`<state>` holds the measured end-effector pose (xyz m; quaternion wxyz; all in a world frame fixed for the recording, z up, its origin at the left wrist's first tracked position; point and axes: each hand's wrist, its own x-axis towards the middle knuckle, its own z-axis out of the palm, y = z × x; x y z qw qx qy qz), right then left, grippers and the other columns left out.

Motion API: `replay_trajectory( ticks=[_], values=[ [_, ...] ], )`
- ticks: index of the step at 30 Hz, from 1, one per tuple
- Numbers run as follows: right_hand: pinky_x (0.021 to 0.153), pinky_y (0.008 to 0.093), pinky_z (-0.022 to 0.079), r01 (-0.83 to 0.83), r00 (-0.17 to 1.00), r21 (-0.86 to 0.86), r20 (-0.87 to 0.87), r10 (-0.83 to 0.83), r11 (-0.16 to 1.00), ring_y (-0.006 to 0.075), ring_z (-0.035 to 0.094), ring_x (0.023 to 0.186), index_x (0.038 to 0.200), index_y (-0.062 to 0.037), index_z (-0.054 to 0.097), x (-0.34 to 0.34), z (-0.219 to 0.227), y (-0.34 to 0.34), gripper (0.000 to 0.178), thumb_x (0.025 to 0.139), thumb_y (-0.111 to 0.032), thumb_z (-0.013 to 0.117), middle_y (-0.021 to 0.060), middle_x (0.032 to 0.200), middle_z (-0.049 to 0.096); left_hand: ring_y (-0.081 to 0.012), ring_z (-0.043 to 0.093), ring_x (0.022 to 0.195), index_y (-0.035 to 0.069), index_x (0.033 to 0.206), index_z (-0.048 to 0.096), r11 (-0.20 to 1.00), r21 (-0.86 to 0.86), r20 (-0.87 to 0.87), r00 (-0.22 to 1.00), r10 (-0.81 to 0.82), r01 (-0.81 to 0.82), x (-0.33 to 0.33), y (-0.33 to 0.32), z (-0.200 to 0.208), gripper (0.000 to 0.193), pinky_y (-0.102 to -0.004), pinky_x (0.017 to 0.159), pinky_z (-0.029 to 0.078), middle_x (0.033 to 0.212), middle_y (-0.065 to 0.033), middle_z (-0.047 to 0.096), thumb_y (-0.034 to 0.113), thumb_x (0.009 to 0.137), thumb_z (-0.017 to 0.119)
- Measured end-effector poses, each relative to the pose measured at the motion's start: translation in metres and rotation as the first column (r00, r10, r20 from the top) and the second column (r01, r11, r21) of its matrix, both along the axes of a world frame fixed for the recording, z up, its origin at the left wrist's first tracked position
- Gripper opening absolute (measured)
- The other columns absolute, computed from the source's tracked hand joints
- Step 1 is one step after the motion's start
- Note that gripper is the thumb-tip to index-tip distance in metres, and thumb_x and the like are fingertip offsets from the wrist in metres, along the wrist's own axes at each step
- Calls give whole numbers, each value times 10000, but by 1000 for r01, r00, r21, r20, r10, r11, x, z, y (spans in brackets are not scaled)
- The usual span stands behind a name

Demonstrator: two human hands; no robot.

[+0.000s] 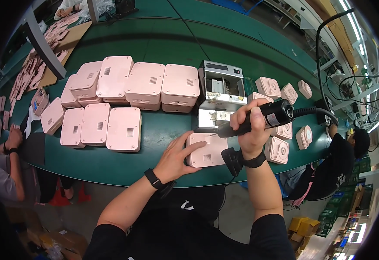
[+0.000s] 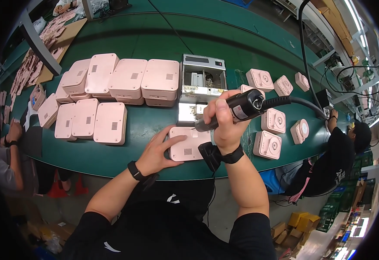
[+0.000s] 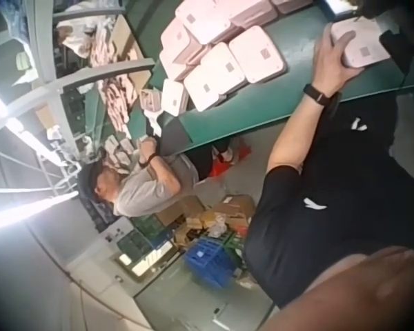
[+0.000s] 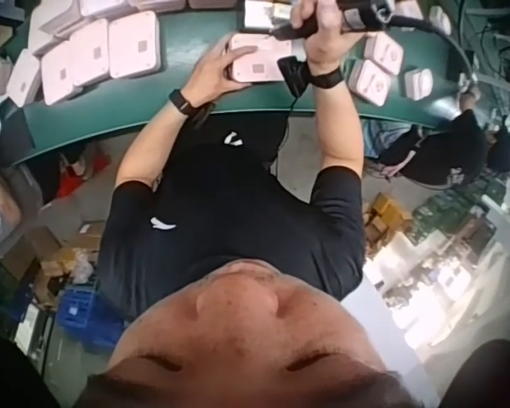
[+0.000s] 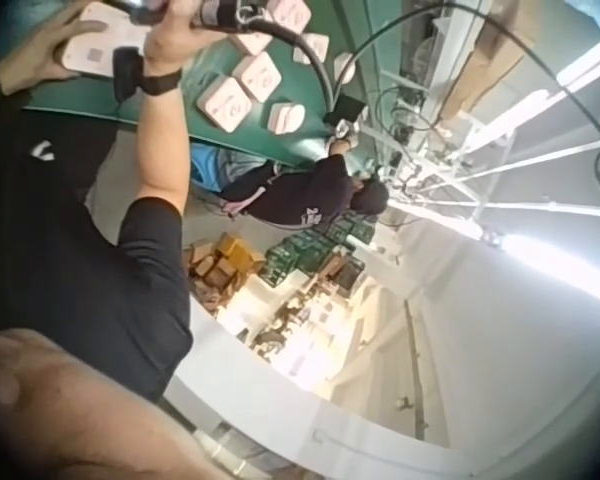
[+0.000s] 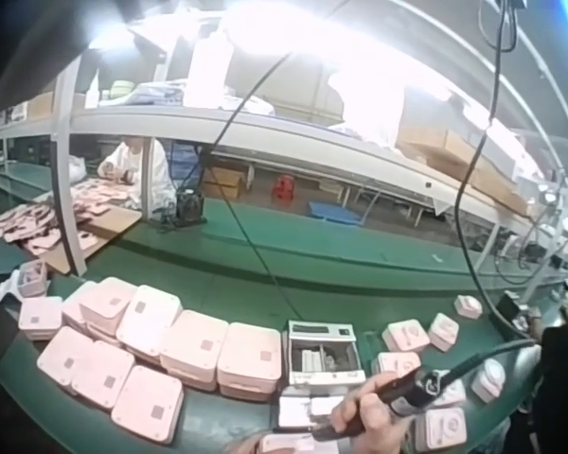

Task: The person picks up a pink device, places it on the table, and drives screws into the back using a power screwdriver. They then flip the device over, press the front panel, and set it aside before repeating the process.

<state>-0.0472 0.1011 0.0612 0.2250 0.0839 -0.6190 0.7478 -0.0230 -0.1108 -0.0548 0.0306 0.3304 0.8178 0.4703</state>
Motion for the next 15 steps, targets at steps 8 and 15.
replay_trajectory(
  ticks=[8, 15],
  values=[
    [543, 347, 454, -103, 995, -41, 1, 103, 994, 186, 491, 552, 1059, -51, 494, -1, 1, 0, 256, 975, -269, 600, 98, 706, 531, -394, 486, 1341, 263, 1400, 600, 1000, -1, -6, 1000, 5, -5, 0, 0, -2, 800, -496, 1117, 420, 1509, -148, 427, 264, 666, 917],
    [545, 345, 453, -154, 988, 7, -3, 154, 988, 183, 492, 558, 1045, -53, 489, -3, -3, 0, 247, 979, -264, 600, 98, 712, 532, -404, 500, 1325, 245, 1365, 636, 1000, 3, -3, 1000, 15, -15, 0, 0, 1, 753, -485, 1105, 433, 1503, -159, 449, 255, 666, 914]
  ],
)
